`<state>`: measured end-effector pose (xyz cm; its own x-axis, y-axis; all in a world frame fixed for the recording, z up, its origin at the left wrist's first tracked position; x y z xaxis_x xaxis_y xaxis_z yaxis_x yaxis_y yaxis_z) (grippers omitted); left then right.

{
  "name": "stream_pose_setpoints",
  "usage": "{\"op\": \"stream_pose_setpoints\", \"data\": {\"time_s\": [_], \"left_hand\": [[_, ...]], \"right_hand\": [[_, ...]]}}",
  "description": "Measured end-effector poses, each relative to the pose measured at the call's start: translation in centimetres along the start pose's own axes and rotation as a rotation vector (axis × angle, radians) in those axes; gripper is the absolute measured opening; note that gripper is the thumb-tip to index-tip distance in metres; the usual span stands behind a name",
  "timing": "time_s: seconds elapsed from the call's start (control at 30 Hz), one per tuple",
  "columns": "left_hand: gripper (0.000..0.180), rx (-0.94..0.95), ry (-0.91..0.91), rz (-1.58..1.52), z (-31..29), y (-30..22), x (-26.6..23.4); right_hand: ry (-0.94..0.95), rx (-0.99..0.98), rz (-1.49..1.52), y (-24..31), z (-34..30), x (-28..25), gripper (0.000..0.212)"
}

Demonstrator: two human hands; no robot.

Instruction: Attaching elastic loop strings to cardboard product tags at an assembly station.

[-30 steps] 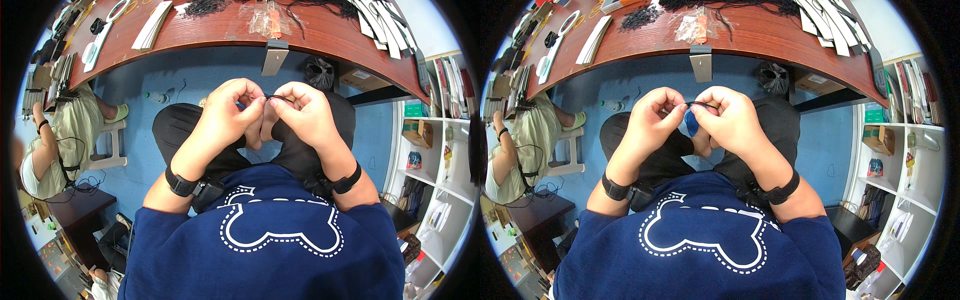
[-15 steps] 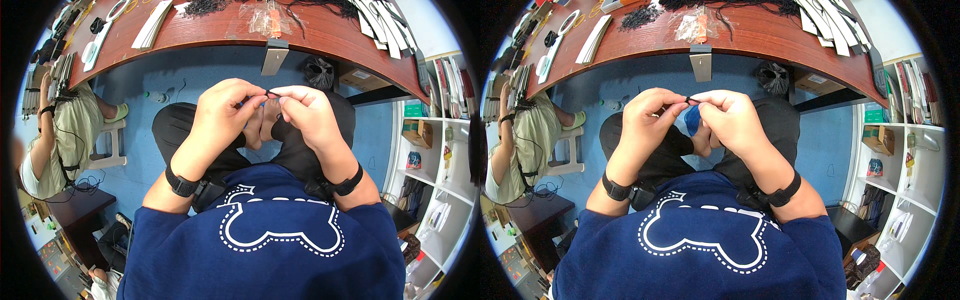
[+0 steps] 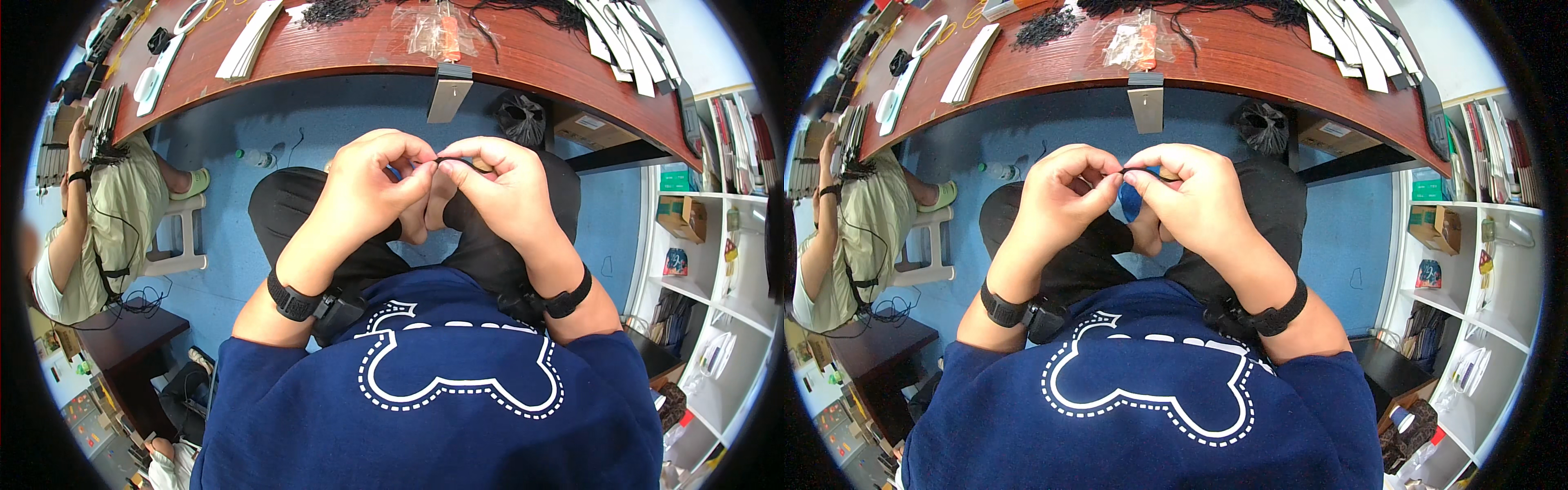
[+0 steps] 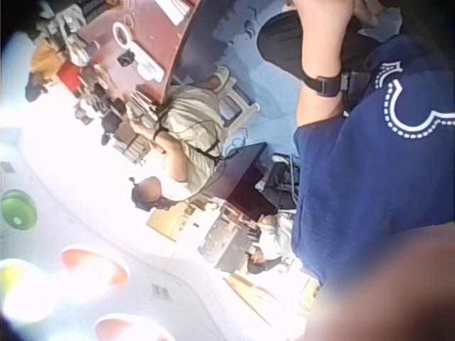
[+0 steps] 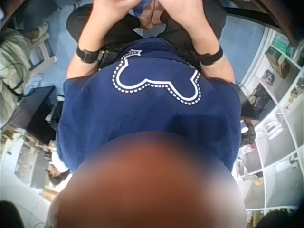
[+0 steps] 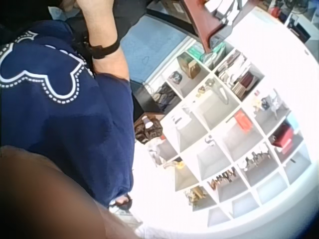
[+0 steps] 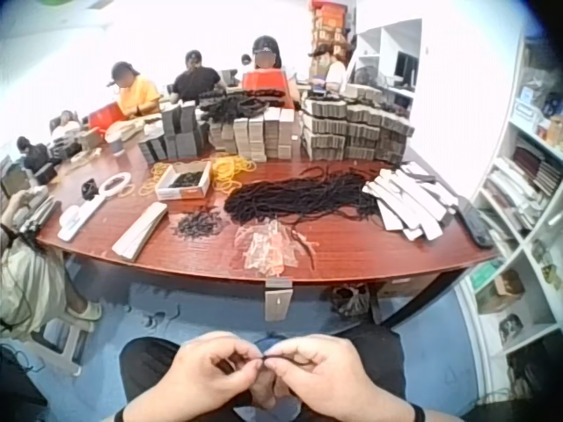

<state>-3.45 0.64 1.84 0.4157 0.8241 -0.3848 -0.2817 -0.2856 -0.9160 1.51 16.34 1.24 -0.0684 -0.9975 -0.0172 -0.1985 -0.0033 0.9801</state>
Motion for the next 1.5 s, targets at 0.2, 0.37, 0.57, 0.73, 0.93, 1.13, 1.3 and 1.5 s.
{"op": "stream_pose_setpoints", "data": {"time_s": [0.2, 0.37, 0.57, 0.73, 0.93, 1.13, 1.3, 1.5], "left_hand": [[0.009, 0.003, -0.049, 0.049, -0.2, -0.2, 0.2], [0.006, 0.065, -0.064, 0.101, -0.2, -0.5, 0.4], [0.007, -0.209, -0.022, -0.429, -0.4, 0.8, 0.8], [0.010, -0.284, 0.079, -0.825, -0.4, 0.8, 1.1], [0.007, -0.242, 0.070, -0.696, -0.5, 0.7, 1.0], [0.006, -0.271, 0.086, -0.789, -0.5, 1.3, 1.1], [0.007, -0.251, 0.033, -0.782, -0.5, 1.7, 1.0], [0.006, -0.180, -0.062, -0.732, -0.3, 1.4, 1.2]], "right_hand": [[-0.086, -0.269, -0.306, 0.8, -0.1, 0.2, 0.014], [-0.187, -0.394, -0.489, 0.9, -0.2, 0.4, 0.012], [-0.092, -0.368, 0.006, -0.3, -0.1, 0.6, 0.009], [-0.063, -0.321, 0.075, -0.6, -0.1, 0.8, 0.009], [0.044, -0.181, 0.256, -1.1, 0.1, 0.7, 0.009], [0.107, -0.109, 0.276, -1.3, 0.4, 0.5, 0.008], [0.096, -0.130, 0.325, -1.1, 0.4, 0.4, 0.009], [0.066, -0.153, 0.296, -1.2, 0.3, 0.0, 0.008]]}}
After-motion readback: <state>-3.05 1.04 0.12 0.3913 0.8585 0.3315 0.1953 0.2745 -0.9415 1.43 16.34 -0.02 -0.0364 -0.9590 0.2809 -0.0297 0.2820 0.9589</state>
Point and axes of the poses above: each hand's wrist, its own z-axis towards the middle knuckle, its own x-axis out of the palm, y = z × x, the point moved 2 cm from there along z, towards the middle knuckle, and after that the axes turned 1 degree about x, right-handed, at the moved point
